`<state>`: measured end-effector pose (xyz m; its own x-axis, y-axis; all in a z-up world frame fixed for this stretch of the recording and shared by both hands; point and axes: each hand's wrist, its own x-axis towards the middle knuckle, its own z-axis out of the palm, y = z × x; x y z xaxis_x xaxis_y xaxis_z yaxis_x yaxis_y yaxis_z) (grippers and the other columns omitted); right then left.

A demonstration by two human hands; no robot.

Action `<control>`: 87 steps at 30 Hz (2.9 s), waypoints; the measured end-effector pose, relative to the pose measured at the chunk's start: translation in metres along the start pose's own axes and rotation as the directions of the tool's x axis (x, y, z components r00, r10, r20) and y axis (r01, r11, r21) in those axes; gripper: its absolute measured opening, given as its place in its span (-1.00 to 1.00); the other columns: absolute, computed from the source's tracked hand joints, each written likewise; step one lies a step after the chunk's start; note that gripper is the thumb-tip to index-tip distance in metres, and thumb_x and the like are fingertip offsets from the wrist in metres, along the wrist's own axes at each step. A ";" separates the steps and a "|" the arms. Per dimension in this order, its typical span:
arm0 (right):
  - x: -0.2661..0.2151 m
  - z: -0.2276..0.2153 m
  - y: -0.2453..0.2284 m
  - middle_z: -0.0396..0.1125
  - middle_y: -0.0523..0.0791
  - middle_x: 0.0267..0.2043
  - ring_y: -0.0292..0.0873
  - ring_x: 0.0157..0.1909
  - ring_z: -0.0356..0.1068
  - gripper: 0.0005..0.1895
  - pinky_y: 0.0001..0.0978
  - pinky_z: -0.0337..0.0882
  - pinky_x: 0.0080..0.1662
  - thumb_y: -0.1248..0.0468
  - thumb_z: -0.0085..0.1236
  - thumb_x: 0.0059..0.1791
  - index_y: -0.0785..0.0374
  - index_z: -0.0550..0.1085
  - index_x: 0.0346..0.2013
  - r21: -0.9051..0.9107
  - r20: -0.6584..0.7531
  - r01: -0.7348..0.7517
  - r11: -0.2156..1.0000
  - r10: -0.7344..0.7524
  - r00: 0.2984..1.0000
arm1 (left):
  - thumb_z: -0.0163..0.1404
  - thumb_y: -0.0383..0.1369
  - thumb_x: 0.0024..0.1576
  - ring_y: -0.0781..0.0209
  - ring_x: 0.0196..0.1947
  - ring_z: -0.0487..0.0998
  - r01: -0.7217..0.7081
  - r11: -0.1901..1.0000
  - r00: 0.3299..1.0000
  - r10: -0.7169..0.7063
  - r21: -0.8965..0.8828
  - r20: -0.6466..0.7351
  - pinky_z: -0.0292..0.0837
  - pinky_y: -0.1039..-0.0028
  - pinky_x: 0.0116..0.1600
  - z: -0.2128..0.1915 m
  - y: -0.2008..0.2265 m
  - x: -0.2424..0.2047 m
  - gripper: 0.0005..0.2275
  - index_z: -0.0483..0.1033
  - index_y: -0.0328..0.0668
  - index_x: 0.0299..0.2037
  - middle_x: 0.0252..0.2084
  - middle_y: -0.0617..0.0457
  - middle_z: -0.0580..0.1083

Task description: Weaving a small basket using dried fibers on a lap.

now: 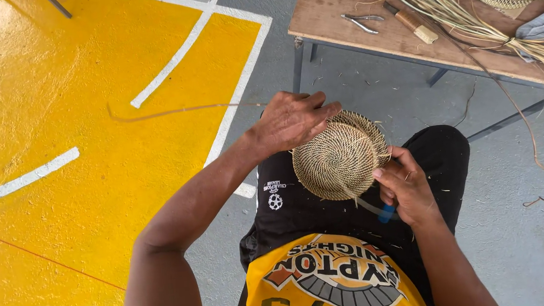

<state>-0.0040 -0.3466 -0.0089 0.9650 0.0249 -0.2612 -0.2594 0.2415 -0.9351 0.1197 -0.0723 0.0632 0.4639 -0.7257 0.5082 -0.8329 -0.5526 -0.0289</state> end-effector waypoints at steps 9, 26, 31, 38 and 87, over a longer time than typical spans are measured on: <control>-0.017 0.044 0.007 0.49 -0.07 -0.20 -0.42 -0.51 0.27 -0.51 -0.57 0.21 -0.58 0.34 0.26 -0.08 0.27 0.27 0.08 -0.250 -0.091 0.066 0.966 -0.091 0.992 | 0.13 -0.23 0.16 0.32 -0.66 0.51 0.138 0.989 0.990 -0.137 0.050 -0.029 0.37 0.46 -0.64 0.009 0.012 0.002 -0.77 0.59 -0.11 -0.05 -0.49 0.07 0.49; -0.016 0.056 0.050 0.36 -0.22 -0.32 -0.52 -0.43 0.22 -0.64 -0.68 0.27 -0.41 0.45 0.23 -0.02 0.28 0.24 -0.05 -0.102 0.051 0.322 0.941 -0.318 0.947 | 0.08 -0.06 0.21 0.14 -0.09 0.41 0.436 0.897 0.795 -0.421 -0.072 -0.436 0.25 0.12 0.15 0.004 0.045 -0.010 -0.71 0.59 -0.12 -0.18 -0.19 0.09 0.47; -0.013 0.061 0.049 0.32 -0.26 -0.38 -0.54 -0.47 0.13 -0.64 -0.66 0.18 -0.46 0.47 0.24 -0.02 0.28 0.22 -0.11 -0.128 0.099 0.355 0.926 -0.344 0.934 | 0.06 -0.03 0.21 0.20 -0.20 0.40 0.500 0.722 0.772 -0.622 -0.478 -0.132 0.22 0.23 -0.01 0.007 0.065 -0.008 -0.68 0.70 -0.06 -0.12 -0.28 0.19 0.47; -0.026 0.059 0.037 0.25 -0.24 -0.48 -0.51 -0.57 0.03 -0.52 -0.62 0.12 -0.51 0.34 0.37 -0.09 0.28 0.25 -0.04 -0.526 0.072 0.349 0.776 -0.368 0.927 | 0.21 -0.27 0.15 0.36 -0.28 0.45 0.408 0.370 0.676 -0.737 -0.835 0.003 0.41 0.49 -0.19 0.019 0.079 -0.006 -0.81 0.67 -0.15 -0.12 -0.26 0.08 0.48; 0.236 -0.038 -0.143 0.35 0.10 -0.06 0.15 -0.01 0.38 -0.67 0.04 0.38 -0.02 0.18 0.26 -0.03 0.32 0.51 -0.08 -0.955 0.268 0.160 -0.251 -0.492 0.828 | -0.01 -0.32 0.34 0.46 -0.27 0.55 0.296 -0.166 0.713 -0.618 -0.941 0.333 0.49 0.61 -0.16 0.051 0.133 -0.020 -0.76 0.58 -0.31 0.07 -0.33 0.10 0.56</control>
<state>0.2590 -0.4120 0.0544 0.9375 0.1619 0.3079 0.1813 -0.9828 -0.0355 0.0150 -0.1521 0.0050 0.9454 -0.3123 0.0932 -0.0085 0.2623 0.9650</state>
